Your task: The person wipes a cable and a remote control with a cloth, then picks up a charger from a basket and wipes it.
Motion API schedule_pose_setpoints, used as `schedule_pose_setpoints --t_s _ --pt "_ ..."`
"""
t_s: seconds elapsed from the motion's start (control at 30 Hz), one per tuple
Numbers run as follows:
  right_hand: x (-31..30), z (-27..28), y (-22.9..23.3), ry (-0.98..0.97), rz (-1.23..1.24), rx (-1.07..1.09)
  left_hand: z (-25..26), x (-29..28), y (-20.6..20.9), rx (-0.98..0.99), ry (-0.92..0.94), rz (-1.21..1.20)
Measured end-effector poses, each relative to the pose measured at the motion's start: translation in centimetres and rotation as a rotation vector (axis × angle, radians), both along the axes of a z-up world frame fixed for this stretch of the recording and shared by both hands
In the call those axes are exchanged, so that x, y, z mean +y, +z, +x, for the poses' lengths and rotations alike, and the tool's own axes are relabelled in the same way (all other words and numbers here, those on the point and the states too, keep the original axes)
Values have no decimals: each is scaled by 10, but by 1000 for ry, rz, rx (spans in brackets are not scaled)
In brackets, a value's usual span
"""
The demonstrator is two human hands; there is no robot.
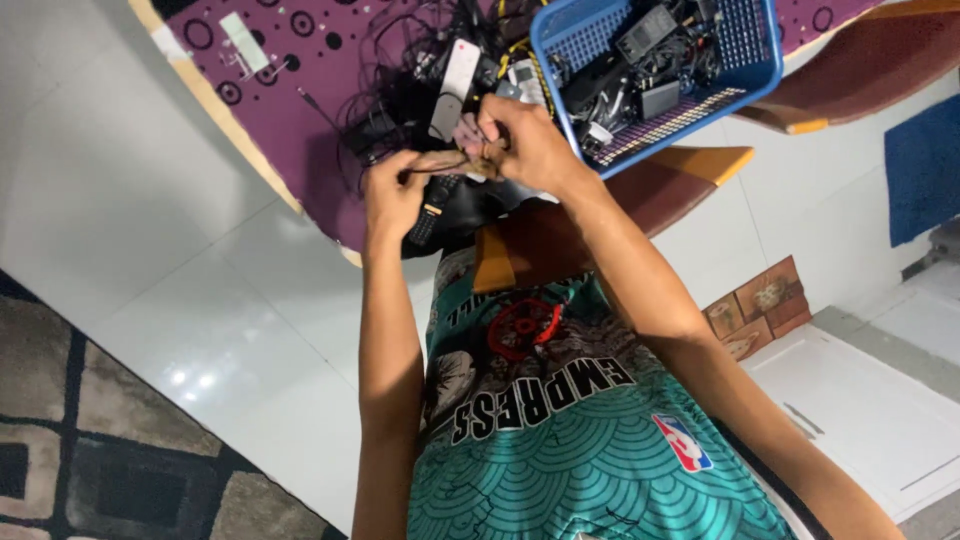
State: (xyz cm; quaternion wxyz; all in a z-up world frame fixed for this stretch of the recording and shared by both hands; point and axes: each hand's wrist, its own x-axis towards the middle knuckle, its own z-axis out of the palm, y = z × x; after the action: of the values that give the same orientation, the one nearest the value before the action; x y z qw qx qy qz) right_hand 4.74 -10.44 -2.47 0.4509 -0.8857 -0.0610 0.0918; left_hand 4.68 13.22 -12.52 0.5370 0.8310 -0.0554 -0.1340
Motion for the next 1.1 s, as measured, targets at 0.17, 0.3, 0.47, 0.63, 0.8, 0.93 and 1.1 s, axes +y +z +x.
schedule_pose_setpoints --t_s 0.17,0.3,0.47,0.63,0.8,0.93,1.1 --pt "-35 -2 -21 -88 92 -127 15 6 -10 9 138 -125" --pt "-78 -10 -18 -277 22 -183 20 1 -18 -23 190 52" --pt "-126 -25 -10 -505 201 -185 26 -19 -23 -207 160 142" --pt "-163 -36 -16 -547 136 -275 35 -46 -18 -154 146 195" --pt "-186 -39 -25 -514 204 -257 34 -76 -2 -315 188 298" --pt "-209 -41 -34 -506 234 -223 27 -106 15 -480 185 352" --pt "-243 -44 -49 -499 179 -206 20 -166 20 -356 148 84"
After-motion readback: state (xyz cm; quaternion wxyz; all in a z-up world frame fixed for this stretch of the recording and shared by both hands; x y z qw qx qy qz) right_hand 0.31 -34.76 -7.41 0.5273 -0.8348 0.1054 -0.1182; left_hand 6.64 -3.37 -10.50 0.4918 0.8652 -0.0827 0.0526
